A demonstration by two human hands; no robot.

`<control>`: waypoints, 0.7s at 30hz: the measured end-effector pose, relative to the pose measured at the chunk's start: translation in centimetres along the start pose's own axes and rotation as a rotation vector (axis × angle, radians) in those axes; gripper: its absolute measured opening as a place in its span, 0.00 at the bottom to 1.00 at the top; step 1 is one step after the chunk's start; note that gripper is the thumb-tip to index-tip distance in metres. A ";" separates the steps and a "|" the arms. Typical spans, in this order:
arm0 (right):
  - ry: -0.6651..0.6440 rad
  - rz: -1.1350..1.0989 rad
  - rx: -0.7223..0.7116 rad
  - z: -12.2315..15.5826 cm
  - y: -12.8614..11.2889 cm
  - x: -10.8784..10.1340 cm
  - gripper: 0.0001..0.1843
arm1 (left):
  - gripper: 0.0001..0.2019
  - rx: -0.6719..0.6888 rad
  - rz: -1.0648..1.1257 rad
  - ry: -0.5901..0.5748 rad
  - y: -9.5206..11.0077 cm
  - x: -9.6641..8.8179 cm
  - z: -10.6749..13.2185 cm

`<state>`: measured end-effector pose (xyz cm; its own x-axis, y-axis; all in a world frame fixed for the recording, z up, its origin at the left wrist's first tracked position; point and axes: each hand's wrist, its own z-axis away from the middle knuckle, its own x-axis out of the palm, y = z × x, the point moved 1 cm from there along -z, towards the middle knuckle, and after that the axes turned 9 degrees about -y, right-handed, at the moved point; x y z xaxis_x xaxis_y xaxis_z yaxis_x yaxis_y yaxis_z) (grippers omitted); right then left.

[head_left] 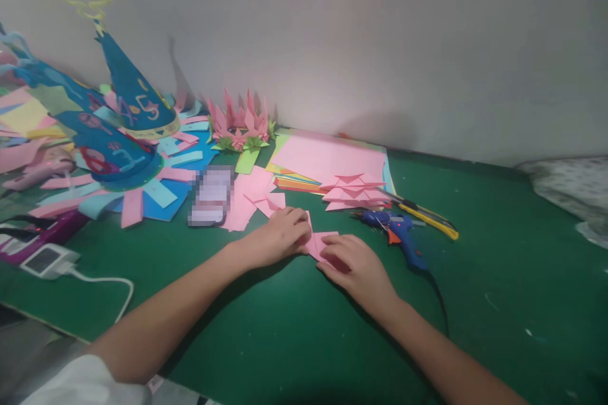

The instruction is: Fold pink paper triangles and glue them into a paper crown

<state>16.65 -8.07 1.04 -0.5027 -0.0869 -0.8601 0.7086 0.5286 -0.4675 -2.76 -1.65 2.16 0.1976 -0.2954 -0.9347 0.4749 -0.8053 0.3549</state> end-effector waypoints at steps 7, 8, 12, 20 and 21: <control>0.006 0.003 -0.006 0.0 0.2 0.4 0.02 | 0.06 0.004 -0.038 -0.007 -0.1 0.5 -0.1; 0.010 0.007 -0.008 0.0 0.3 0.5 0.03 | 0.06 0.007 -0.039 -0.004 -0.2 0.5 -0.1; 0.001 0.015 -0.007 0.0 0.3 0.6 0.03 | 0.06 0.014 -0.038 0.001 -0.1 0.5 0.0; -0.009 0.024 -0.046 0.0 0.2 0.4 0.04 | 0.06 -0.004 -0.009 0.003 0.0 0.4 -0.1; -0.006 0.026 -0.050 0.0 0.3 0.3 0.04 | 0.06 -0.002 -0.002 0.008 0.0 0.4 -0.1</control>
<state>16.68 -8.00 0.63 -0.4816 -0.0779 -0.8729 0.6956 0.5719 -0.4348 -2.60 -1.72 1.78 0.2035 -0.2897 -0.9352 0.4768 -0.8049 0.3531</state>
